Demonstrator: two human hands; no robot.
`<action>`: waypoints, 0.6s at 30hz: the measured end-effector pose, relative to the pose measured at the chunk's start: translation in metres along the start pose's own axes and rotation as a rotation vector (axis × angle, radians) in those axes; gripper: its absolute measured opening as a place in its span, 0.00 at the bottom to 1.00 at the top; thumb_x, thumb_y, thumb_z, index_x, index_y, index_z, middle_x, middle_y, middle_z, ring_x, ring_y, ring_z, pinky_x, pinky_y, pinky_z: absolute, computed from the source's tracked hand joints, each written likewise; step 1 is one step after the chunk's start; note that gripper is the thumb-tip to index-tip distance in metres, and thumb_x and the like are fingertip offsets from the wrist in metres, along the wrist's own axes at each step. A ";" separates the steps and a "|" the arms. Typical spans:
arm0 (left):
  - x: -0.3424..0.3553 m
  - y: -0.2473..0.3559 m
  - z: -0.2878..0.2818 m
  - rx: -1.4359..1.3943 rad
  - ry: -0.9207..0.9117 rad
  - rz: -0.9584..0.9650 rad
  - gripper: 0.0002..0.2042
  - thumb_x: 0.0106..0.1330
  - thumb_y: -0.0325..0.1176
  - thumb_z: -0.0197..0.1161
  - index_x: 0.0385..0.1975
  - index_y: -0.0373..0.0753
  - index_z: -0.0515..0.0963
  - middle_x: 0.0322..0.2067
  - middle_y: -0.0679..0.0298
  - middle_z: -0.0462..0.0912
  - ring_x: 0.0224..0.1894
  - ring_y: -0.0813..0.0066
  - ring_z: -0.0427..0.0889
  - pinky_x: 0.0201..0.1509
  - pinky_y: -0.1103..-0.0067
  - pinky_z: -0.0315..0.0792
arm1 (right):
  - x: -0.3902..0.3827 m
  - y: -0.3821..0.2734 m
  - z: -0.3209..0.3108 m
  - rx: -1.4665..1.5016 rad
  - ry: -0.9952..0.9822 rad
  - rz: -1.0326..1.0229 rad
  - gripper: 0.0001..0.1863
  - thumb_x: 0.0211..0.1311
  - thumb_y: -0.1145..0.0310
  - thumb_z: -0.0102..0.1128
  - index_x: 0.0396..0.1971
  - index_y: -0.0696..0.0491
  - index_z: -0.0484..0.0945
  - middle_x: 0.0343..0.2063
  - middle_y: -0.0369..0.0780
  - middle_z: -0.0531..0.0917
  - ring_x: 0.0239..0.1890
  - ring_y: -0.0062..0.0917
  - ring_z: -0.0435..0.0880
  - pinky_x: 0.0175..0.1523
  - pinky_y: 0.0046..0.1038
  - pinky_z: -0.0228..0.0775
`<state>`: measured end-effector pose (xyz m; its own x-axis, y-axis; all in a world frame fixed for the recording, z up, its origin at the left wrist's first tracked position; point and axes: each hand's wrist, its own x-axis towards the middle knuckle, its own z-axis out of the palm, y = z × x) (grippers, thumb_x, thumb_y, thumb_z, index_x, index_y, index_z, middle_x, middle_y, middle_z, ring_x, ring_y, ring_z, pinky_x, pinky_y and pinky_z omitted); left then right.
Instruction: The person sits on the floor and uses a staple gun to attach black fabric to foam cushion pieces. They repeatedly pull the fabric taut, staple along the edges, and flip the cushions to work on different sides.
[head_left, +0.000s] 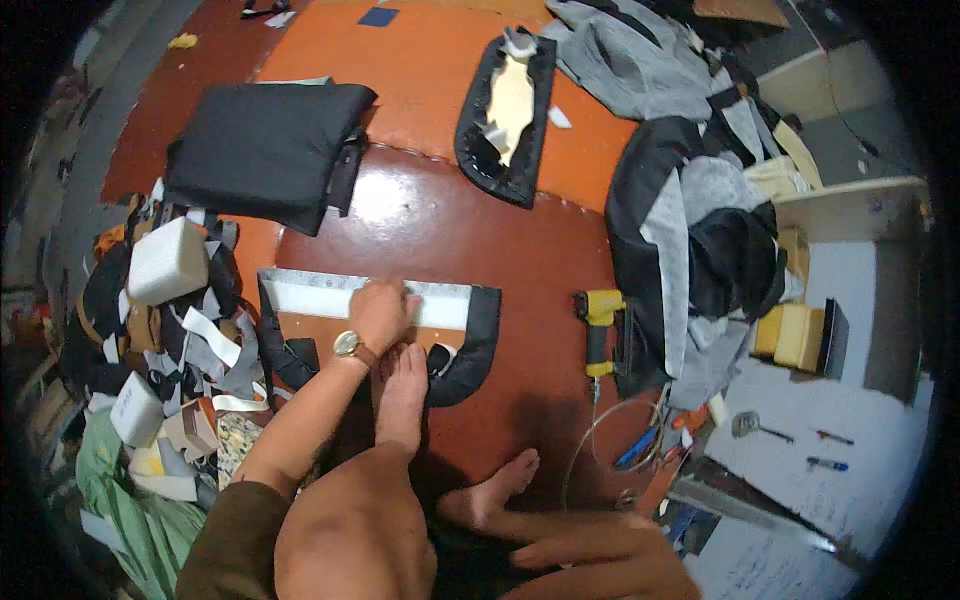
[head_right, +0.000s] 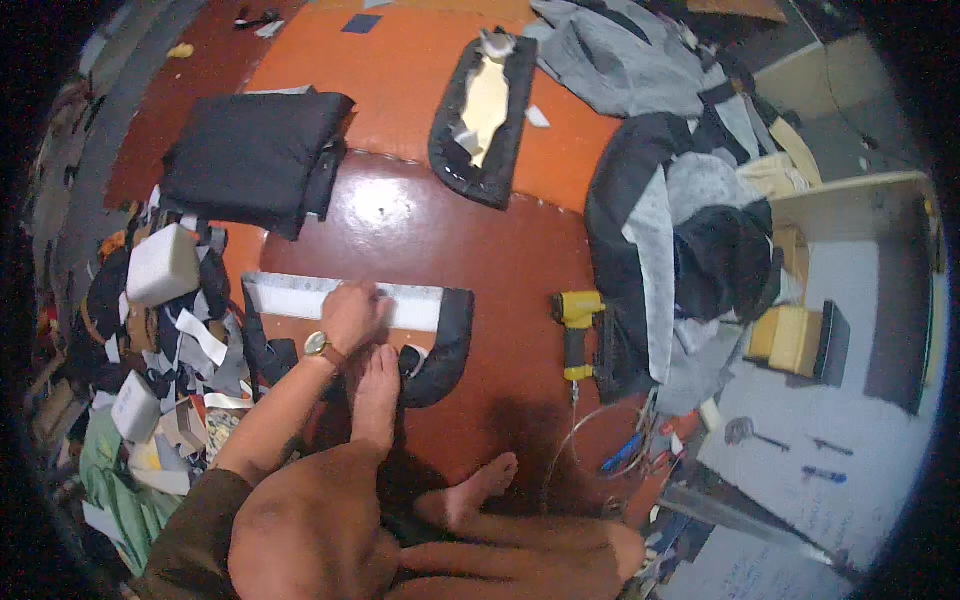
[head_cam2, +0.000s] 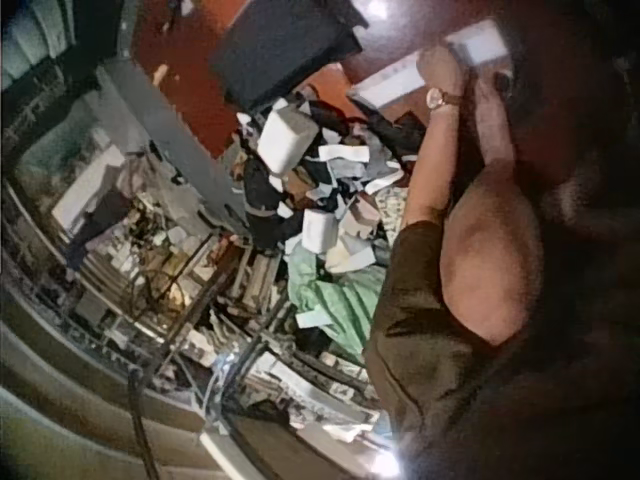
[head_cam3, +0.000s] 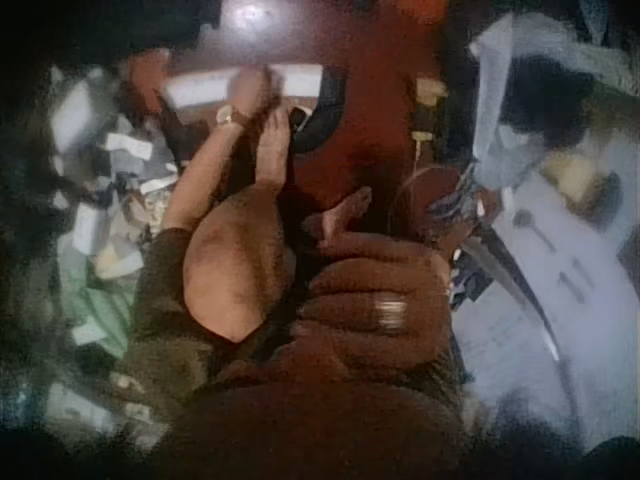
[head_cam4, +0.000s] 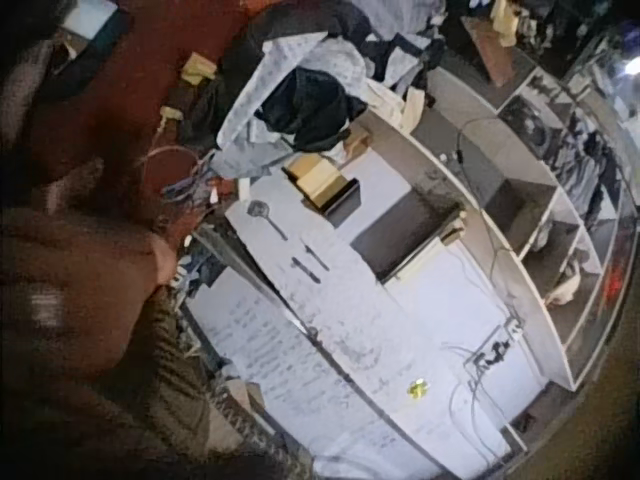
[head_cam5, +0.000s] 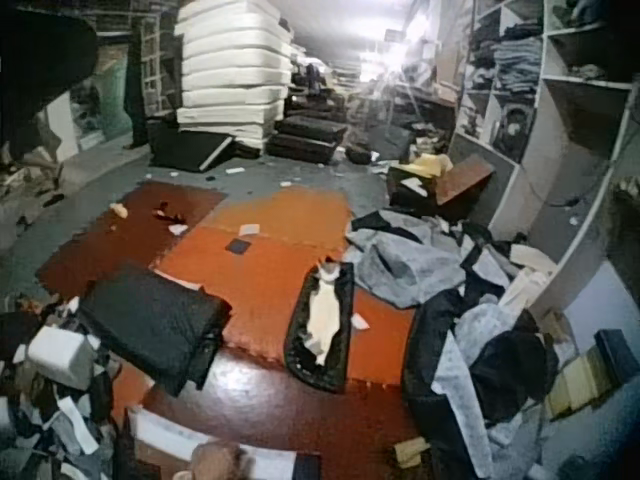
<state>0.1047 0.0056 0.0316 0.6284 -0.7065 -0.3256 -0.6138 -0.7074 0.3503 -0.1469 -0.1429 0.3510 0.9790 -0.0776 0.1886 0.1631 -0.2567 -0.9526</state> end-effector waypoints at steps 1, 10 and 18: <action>0.009 0.008 0.003 -0.061 0.133 0.095 0.16 0.63 0.45 0.73 0.42 0.39 0.86 0.43 0.54 0.87 0.47 0.52 0.86 0.51 0.60 0.78 | -0.007 0.003 -0.004 0.047 0.154 0.041 0.16 0.71 0.71 0.61 0.56 0.57 0.81 0.44 0.40 0.88 0.42 0.25 0.85 0.51 0.26 0.78; 0.049 0.078 0.005 -0.094 -0.184 0.199 0.28 0.51 0.44 0.82 0.52 0.42 0.80 0.51 0.54 0.84 0.54 0.50 0.84 0.55 0.60 0.78 | -0.057 0.323 0.071 -0.035 0.562 0.851 0.21 0.72 0.70 0.64 0.62 0.58 0.77 0.52 0.47 0.86 0.52 0.33 0.87 0.59 0.34 0.78; 0.050 0.038 0.028 -0.309 -0.370 0.196 0.21 0.53 0.38 0.74 0.48 0.40 0.87 0.40 0.49 0.90 0.44 0.49 0.89 0.51 0.62 0.81 | -0.066 0.365 0.114 -0.087 0.622 0.904 0.19 0.72 0.75 0.60 0.61 0.58 0.77 0.53 0.45 0.84 0.46 0.26 0.86 0.53 0.30 0.78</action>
<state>0.0992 -0.0573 0.0042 0.2704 -0.8246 -0.4969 -0.4985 -0.5615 0.6605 -0.1376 -0.1218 -0.0359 0.4960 -0.7367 -0.4596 -0.6161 0.0744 -0.7842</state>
